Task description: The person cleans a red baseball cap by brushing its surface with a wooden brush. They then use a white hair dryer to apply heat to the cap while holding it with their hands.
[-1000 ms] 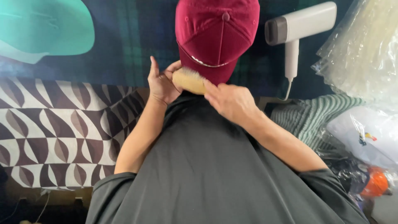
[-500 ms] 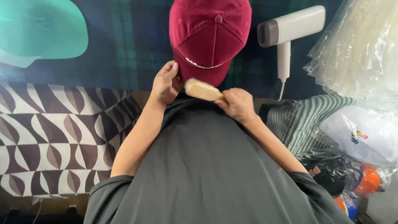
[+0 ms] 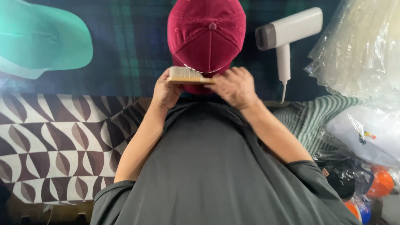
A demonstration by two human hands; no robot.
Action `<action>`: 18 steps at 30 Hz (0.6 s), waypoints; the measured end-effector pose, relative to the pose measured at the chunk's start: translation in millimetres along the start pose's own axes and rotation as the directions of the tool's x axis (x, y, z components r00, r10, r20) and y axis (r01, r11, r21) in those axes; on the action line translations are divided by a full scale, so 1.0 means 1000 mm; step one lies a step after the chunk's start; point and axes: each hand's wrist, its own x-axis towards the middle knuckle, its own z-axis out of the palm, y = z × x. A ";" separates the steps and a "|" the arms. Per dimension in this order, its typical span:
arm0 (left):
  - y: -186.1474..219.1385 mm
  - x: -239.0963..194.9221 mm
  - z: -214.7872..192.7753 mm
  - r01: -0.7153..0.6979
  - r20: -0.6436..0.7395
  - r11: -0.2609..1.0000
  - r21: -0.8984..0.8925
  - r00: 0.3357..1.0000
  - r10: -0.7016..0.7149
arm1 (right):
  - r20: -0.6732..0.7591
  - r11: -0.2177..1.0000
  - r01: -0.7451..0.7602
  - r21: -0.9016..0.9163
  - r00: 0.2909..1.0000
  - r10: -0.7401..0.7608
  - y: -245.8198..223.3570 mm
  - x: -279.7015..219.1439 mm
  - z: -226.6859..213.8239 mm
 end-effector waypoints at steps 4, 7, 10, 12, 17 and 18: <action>0.002 -0.011 0.018 -0.015 -0.013 1.000 -0.025 1.000 0.014 | 0.052 0.994 -0.090 -0.068 0.994 0.094 0.065 -0.087 -0.027; 0.009 -0.012 0.023 -0.023 -0.021 1.000 0.020 1.000 0.023 | -0.070 0.921 -0.358 -0.154 0.934 0.351 0.084 -0.164 -0.027; 0.009 -0.010 0.022 -0.011 -0.016 1.000 0.016 1.000 0.011 | -0.050 0.979 -0.204 -0.033 0.978 0.202 0.016 -0.090 -0.021; 0.009 -0.013 0.027 -0.031 -0.026 0.999 0.025 0.999 0.032 | -0.063 0.991 -0.120 0.058 0.990 0.124 -0.005 -0.042 -0.011; 0.012 -0.017 0.029 -0.009 -0.014 1.000 0.008 1.000 0.009 | -0.067 0.999 -0.010 -0.045 0.998 0.007 0.068 -0.077 -0.005; 0.012 -0.015 0.027 -0.009 -0.017 1.000 0.015 1.000 0.009 | -0.052 0.990 -0.111 -0.090 0.993 0.107 0.082 -0.101 -0.010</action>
